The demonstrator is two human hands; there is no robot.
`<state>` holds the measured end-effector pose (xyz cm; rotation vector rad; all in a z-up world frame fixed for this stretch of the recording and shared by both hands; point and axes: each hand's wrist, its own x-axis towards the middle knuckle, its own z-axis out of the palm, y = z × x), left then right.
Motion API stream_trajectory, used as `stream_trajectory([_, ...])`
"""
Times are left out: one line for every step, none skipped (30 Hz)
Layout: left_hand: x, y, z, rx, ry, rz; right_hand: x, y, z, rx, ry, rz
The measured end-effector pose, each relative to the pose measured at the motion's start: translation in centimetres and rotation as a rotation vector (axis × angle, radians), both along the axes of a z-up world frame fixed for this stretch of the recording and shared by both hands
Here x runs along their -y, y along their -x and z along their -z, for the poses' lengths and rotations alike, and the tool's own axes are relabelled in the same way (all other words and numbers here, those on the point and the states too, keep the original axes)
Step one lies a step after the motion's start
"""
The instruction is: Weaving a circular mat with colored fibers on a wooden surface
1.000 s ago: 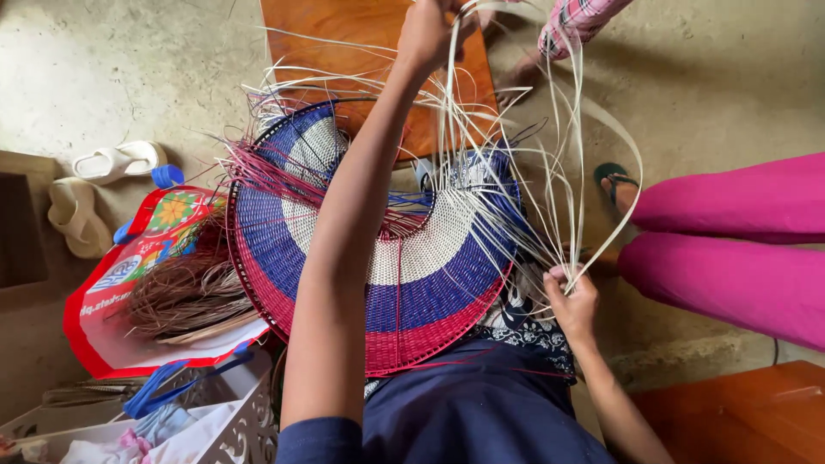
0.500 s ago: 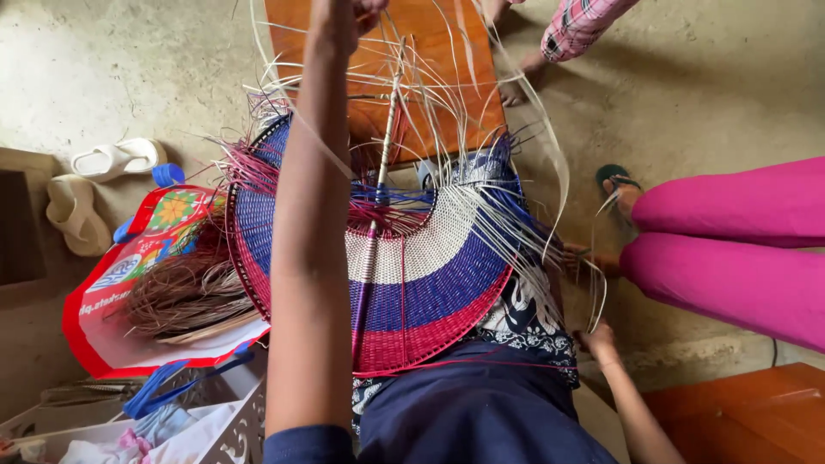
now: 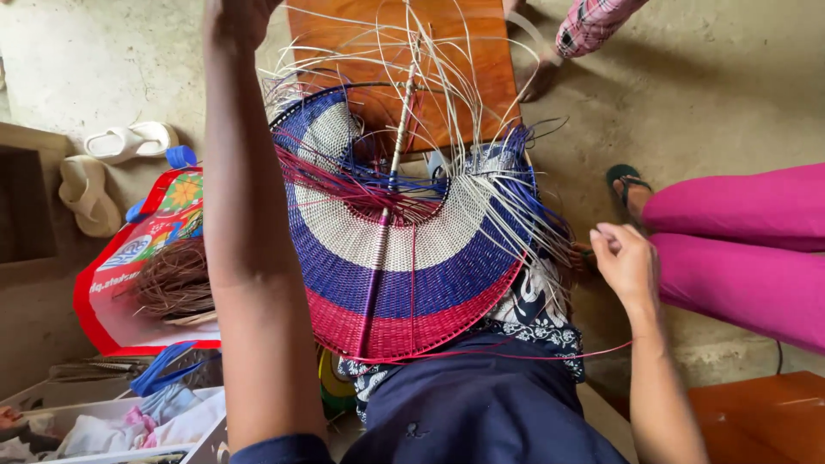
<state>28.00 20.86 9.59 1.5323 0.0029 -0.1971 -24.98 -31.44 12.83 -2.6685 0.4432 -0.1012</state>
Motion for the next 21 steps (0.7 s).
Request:
stream_trajectory([-0.5,-0.1,0.8,0.105,-0.162,0.008,-1.3,-1.4,-1.2,0.151,-0.042,-0.096])
stream_trajectory([0.4,0.7,1.6,0.103,-0.164,0.004,-3.6,-2.8,-2.7,0.148,-0.043,-0.101])
stream_trajectory([1.3,1.5,2.4,0.26,-0.409,0.016,-5.9,-4.1,-4.3,0.221,-0.075,-0.178])
stream_trajectory([2.3,2.1,3.2,0.419,-0.655,0.027,-8.1,-5.6,-5.7,0.297,-0.108,-0.255])
stream_trajectory([3.4,4.1,3.9,0.419,-0.658,0.023,-9.8,-6.5,-5.6,0.299,-0.11,-0.259])
stream_trajectory([4.6,6.1,4.7,0.578,-0.904,0.039,-11.4,-7.3,-5.5,0.355,-0.168,-0.342])
stream_trajectory([5.9,8.1,5.5,0.736,-1.151,0.055,-13.1,-8.2,-5.4,0.41,-0.227,-0.425])
stream_trajectory([5.6,15.1,6.1,0.734,-1.152,0.058,-14.1,-8.9,-4.9,0.408,-0.229,-0.423])
stream_trajectory([7.8,19.5,4.9,0.613,-1.081,0.116,-15.1,-9.6,-4.5,0.377,-0.229,-0.489])
stream_trajectory([12.0,22.0,2.4,0.487,-1.01,0.171,-16.1,-10.2,-4.0,0.342,-0.232,-0.557])
stream_trajectory([12.8,25.3,4.5,0.478,-1.013,0.173,-16.8,-10.5,-3.1,0.336,-0.238,-0.559])
stream_trajectory([13.7,28.1,6.5,0.509,-1.095,0.227,-17.4,-11.1,-2.2,0.26,-0.262,-0.578])
stream_trajectory([14.6,30.9,8.4,0.539,-1.176,0.283,-18.0,-11.8,-1.4,0.184,-0.285,-0.597])
stream_trajectory([14.6,32.4,7.8,0.542,-1.178,0.277,-18.3,-12.2,0.2,0.19,-0.284,-0.601])
stream_trajectory([14.7,34.0,7.2,0.53,-1.127,0.307,-18.5,-12.7,1.7,0.143,-0.252,-0.608])
stream_trajectory([14.6,36.0,6.6,0.512,-1.076,0.339,-18.9,-12.8,3.2,0.091,-0.221,-0.615])
stream_trajectory([14.2,37.3,6.0,0.51,-1.078,0.335,-18.9,-12.7,3.9,0.091,-0.223,-0.619])
stream_trajectory([13.8,38.3,5.4,0.564,-1.039,0.275,-18.9,-12.7,4.7,0.054,-0.172,-0.632])
stream_trajectory([13.4,39.3,4.8,0.618,-0.998,0.214,-18.9,-12.9,5.5,0.018,-0.121,-0.644])
stream_trajectory([12.7,40.2,3.7,0.617,-1.0,0.215,-18.9,-12.7,5.2,0.018,-0.123,-0.644])
stream_trajectory([12.0,41.0,2.6,0.575,-0.953,0.18,-18.8,-12.6,4.9,0.023,-0.102,-0.656])
